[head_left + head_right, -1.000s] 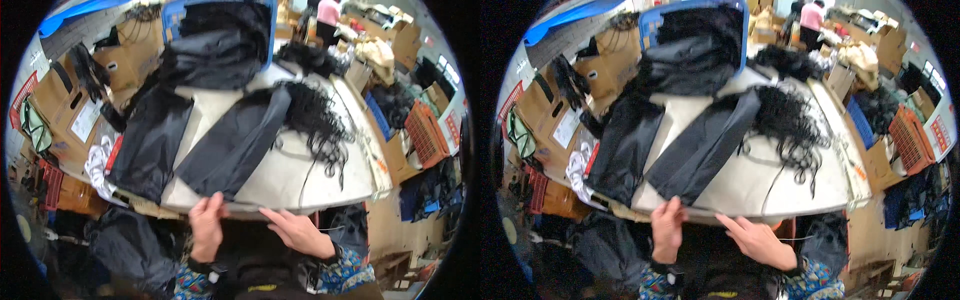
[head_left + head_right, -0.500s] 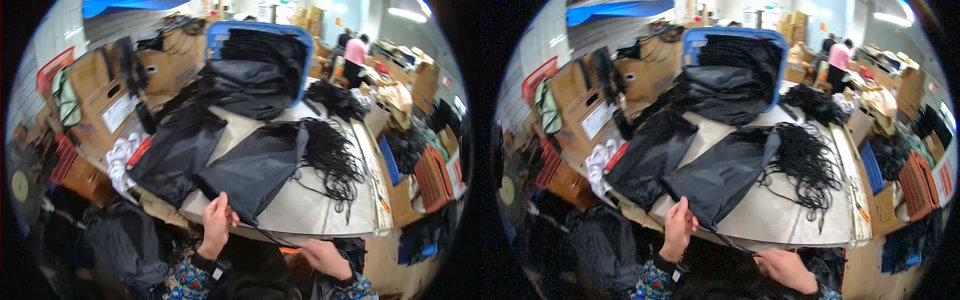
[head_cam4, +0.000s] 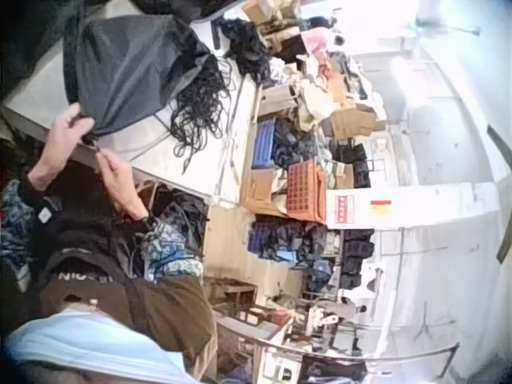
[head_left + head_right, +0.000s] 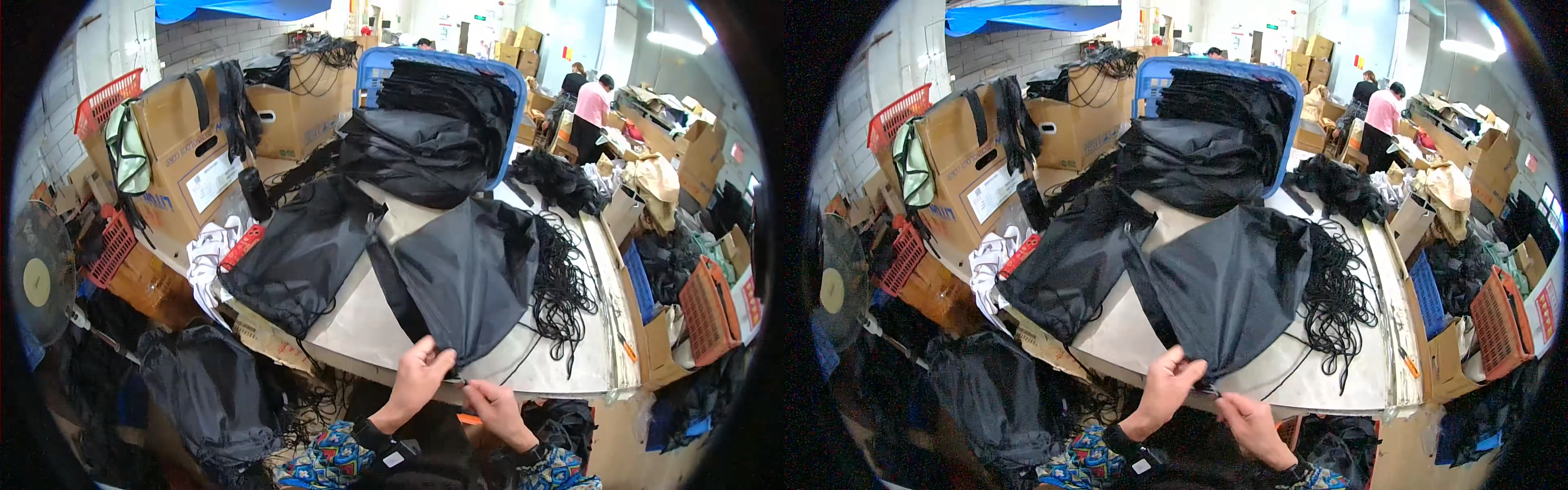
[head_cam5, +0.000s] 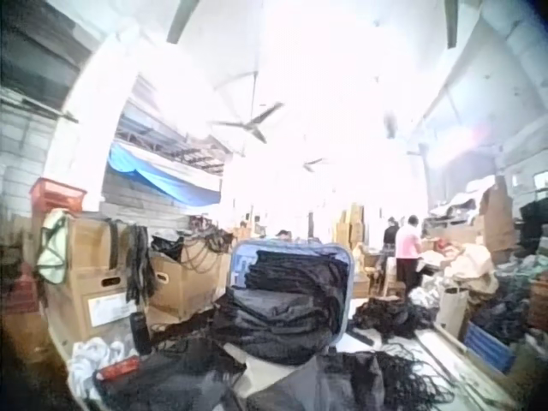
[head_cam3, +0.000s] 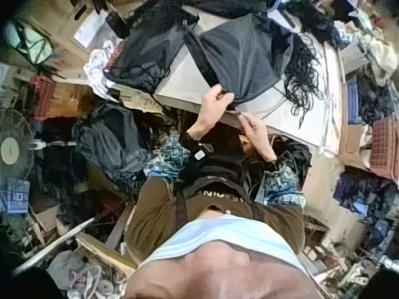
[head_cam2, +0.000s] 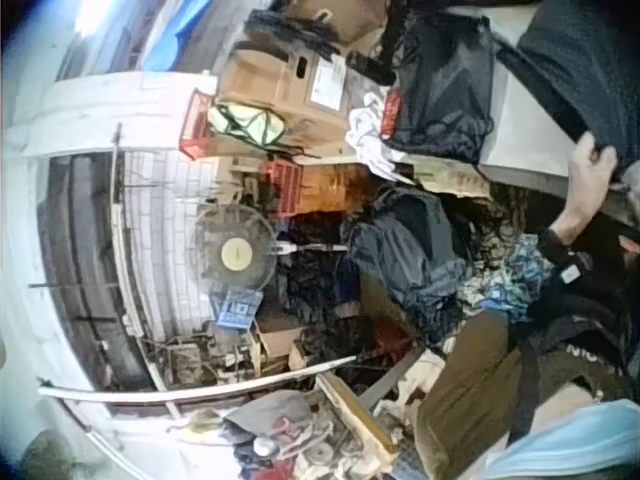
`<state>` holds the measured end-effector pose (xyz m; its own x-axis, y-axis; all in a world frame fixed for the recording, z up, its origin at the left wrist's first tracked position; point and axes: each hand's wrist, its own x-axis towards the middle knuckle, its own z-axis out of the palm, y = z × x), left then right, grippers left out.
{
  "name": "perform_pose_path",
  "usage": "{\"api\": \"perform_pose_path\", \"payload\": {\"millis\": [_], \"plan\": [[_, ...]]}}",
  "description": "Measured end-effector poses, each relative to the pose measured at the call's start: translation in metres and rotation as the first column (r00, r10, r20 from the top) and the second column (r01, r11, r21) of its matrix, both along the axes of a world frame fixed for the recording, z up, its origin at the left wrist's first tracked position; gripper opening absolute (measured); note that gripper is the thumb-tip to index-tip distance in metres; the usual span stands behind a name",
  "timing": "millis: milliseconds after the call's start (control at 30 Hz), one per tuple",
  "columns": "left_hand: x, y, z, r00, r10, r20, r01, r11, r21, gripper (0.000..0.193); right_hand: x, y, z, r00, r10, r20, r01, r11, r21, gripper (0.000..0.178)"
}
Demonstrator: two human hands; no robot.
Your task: The person assembles black drawstring bags by threading black cords through the top hems using a metal hook tool. They repeatedly pick up bags and cords, pull the cords through the fabric channels, and place the finished items on a pile on the table.
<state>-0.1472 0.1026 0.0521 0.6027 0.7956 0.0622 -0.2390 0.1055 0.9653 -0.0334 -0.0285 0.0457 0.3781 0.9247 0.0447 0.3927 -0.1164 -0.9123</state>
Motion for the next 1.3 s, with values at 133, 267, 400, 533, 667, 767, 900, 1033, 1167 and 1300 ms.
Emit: {"api": "perform_pose_path", "payload": {"millis": [133, 267, 400, 533, 667, 767, 900, 1033, 1167, 1300], "plan": [[0.012, -0.007, 0.008, 0.985, 0.08, 0.152, -0.09, 0.994, 0.06, 0.01, 0.001, 0.001, -0.007, 0.989, -0.023, 0.143, 0.014, 0.998, 0.066, 0.013], [0.012, -0.019, 0.004, 0.978, 0.001, -0.209, 0.108, 0.854, 0.509, 0.017, 0.022, 0.003, 0.021, 0.797, 0.145, 0.586, -0.219, 0.974, 0.057, 0.015], [0.006, -0.01, -0.002, 0.913, 0.292, -0.285, 0.143, 0.425, 0.894, 0.015, 0.049, -0.006, 0.097, 0.794, -0.562, 0.233, 0.33, 0.72, 0.61, 0.035], [0.007, -0.011, -0.017, 0.867, 0.313, -0.389, 0.348, 0.18, 0.92, 0.029, 0.054, -0.021, 0.109, 0.884, -0.447, -0.133, 0.426, 0.657, 0.622, 0.027], [-0.019, 0.029, -0.046, 0.687, 0.547, -0.478, 0.585, -0.028, 0.81, 0.006, 0.107, -0.084, 0.077, 0.612, -0.566, -0.552, 0.746, 0.182, 0.641, 0.017], [-0.047, 0.097, -0.068, 0.589, 0.642, -0.49, 0.635, 0.008, 0.773, 0.008, 0.227, -0.29, 0.021, 0.444, -0.485, -0.754, 0.834, -0.085, 0.545, 0.022], [-0.068, 0.11, -0.042, 0.731, 0.429, -0.53, 0.438, 0.3, 0.847, 0.019, 0.233, -0.346, -0.013, 0.208, -0.668, -0.714, 0.912, -0.132, 0.389, 0.022], [-0.056, 0.063, -0.024, 0.888, 0.159, -0.431, 0.252, 0.616, 0.746, 0.04, 0.111, -0.179, -0.004, 0.416, -0.723, -0.552, 0.874, 0.486, 0.024, 0.016], [-0.027, 0.009, -0.029, 0.961, -0.185, -0.205, 0.103, 0.929, -0.356, 0.032, 0.07, -0.07, -0.015, 0.788, -0.494, -0.367, 0.462, 0.869, -0.176, 0.025], [0.037, -0.009, -0.043, 0.982, -0.19, -0.024, 0.133, 0.767, -0.628, 0.025, 0.065, -0.005, -0.022, 0.938, -0.338, -0.081, 0.337, 0.941, -0.027, 0.028]]}}
